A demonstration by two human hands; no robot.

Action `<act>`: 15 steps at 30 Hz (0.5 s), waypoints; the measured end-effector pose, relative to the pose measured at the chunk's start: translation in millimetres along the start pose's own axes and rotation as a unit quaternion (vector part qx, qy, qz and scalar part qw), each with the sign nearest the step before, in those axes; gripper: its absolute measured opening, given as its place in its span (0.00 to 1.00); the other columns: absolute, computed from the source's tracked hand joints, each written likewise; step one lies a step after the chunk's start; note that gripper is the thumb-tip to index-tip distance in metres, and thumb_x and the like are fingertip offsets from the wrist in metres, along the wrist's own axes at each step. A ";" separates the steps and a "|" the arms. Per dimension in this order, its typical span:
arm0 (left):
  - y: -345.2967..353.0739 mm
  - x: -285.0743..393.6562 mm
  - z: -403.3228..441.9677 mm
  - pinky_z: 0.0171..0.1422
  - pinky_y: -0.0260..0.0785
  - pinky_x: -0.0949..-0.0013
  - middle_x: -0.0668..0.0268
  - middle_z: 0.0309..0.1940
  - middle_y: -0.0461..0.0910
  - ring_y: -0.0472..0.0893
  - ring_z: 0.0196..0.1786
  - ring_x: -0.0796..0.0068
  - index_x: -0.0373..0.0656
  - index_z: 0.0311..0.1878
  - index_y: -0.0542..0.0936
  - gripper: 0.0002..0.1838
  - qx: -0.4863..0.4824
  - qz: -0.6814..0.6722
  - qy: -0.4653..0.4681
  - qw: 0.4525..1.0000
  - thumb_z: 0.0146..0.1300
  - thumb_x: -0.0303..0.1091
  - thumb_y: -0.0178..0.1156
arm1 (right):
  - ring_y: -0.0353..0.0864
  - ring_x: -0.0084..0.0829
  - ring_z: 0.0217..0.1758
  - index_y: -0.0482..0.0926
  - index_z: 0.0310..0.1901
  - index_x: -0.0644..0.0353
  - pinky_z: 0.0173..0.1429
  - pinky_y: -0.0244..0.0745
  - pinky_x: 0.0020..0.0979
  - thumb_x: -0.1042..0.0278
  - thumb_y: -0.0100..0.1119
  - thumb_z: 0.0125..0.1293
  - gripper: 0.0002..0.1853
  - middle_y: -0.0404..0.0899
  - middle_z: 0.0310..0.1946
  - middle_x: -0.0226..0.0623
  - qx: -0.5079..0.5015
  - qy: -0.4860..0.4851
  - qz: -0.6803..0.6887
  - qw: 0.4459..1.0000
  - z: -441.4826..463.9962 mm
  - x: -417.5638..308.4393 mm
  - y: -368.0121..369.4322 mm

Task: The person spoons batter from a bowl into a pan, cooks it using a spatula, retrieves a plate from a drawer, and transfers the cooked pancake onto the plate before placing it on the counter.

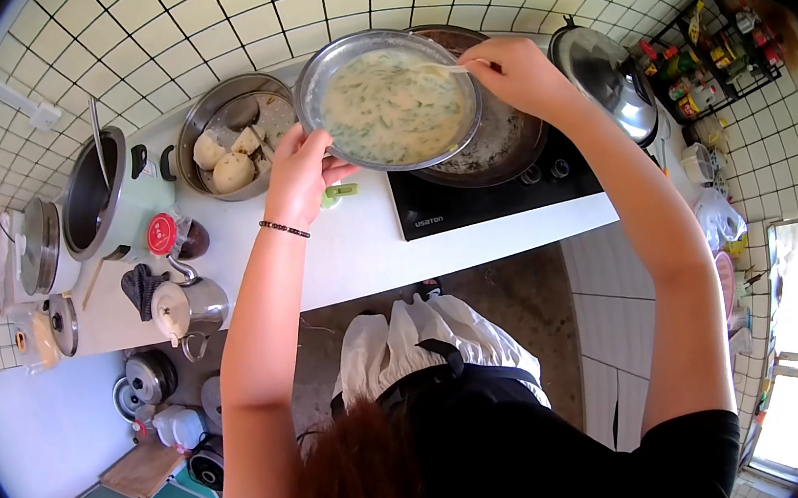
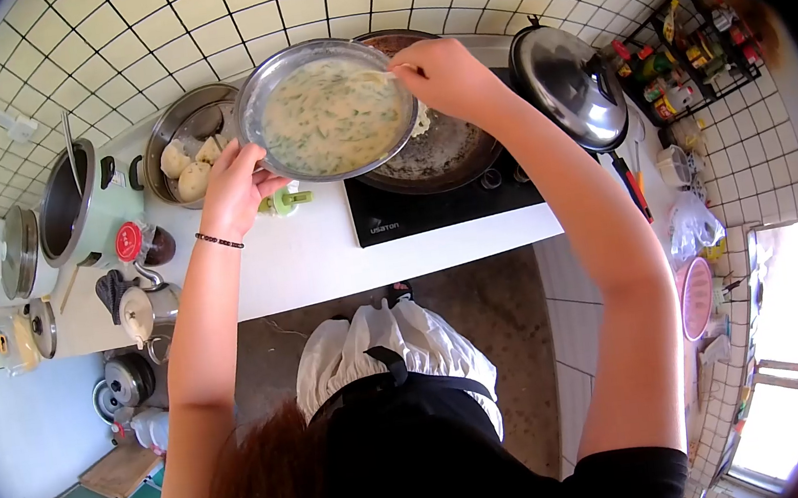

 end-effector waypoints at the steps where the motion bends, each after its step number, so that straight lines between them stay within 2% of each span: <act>1: 1.4 0.2 1.2 0.45 0.77 0.64 0.62 0.38 0.75 0.80 0.38 0.68 0.38 0.43 0.71 0.10 -0.004 0.000 0.000 1.000 0.60 0.29 0.50 | 0.73 0.29 0.25 0.79 0.41 0.62 0.31 0.67 0.29 0.70 0.52 0.62 0.10 0.76 0.26 0.38 -0.026 0.046 0.004 0.999 -1.4 7.8 0.5; 3: 3.6 0.0 4.3 0.45 0.77 0.63 0.62 0.38 0.75 0.80 0.39 0.67 0.38 0.43 0.71 0.10 -0.010 0.002 -0.001 1.000 0.60 0.29 0.49 | 0.68 0.22 0.21 0.79 0.40 0.65 0.25 0.62 0.25 0.70 0.51 0.62 0.10 0.74 0.23 0.35 -0.078 0.141 0.011 0.987 -6.5 23.0 1.6; 4: 4.9 -0.6 5.7 0.45 0.77 0.63 0.62 0.39 0.75 0.80 0.39 0.67 0.38 0.43 0.71 0.09 -0.011 0.003 -0.002 1.000 0.60 0.29 0.49 | 0.65 0.19 0.21 0.79 0.39 0.66 0.23 0.58 0.23 0.71 0.51 0.62 0.10 0.72 0.22 0.33 -0.086 0.201 0.108 0.970 -12.1 35.6 6.8; 6: 7.5 -1.0 7.4 0.44 0.77 0.63 0.62 0.39 0.76 0.80 0.39 0.66 0.38 0.43 0.71 0.09 -0.007 0.003 -0.003 1.000 0.60 0.28 0.49 | 0.59 0.15 0.19 0.79 0.37 0.69 0.20 0.50 0.20 0.72 0.50 0.63 0.10 0.68 0.21 0.29 -0.098 0.313 0.294 0.898 -26.9 57.0 26.1; 9: 10.3 0.4 10.4 0.44 0.77 0.62 0.62 0.39 0.76 0.80 0.40 0.66 0.38 0.43 0.71 0.09 -0.001 0.000 -0.002 1.000 0.60 0.28 0.49 | 0.57 0.14 0.19 0.78 0.36 0.72 0.19 0.47 0.18 0.72 0.50 0.63 0.11 0.65 0.20 0.25 -0.062 0.322 0.425 0.844 -31.6 66.7 38.7; 12: 12.0 1.6 17.0 0.45 0.77 0.61 0.59 0.40 0.76 0.81 0.40 0.63 0.36 0.43 0.70 0.09 -0.005 -0.001 0.005 1.000 0.60 0.28 0.49 | 0.56 0.14 0.19 0.77 0.38 0.73 0.20 0.47 0.18 0.73 0.49 0.63 0.11 0.64 0.20 0.25 -0.038 0.322 0.475 0.818 -30.9 68.3 40.4; 15: 11.2 0.8 26.9 0.46 0.78 0.60 0.55 0.40 0.75 0.81 0.41 0.59 0.34 0.42 0.67 0.09 -0.005 0.002 0.010 1.000 0.61 0.28 0.49 | 0.56 0.14 0.19 0.76 0.39 0.74 0.20 0.48 0.18 0.73 0.48 0.64 0.11 0.63 0.20 0.24 -0.010 0.318 0.473 0.821 -25.7 65.0 30.8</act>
Point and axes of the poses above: each hand's wrist, its own z-axis towards the middle knuckle, its own y-axis out of the palm, x = y × z, the point moved 10 cm from there along z, towards the middle knuckle
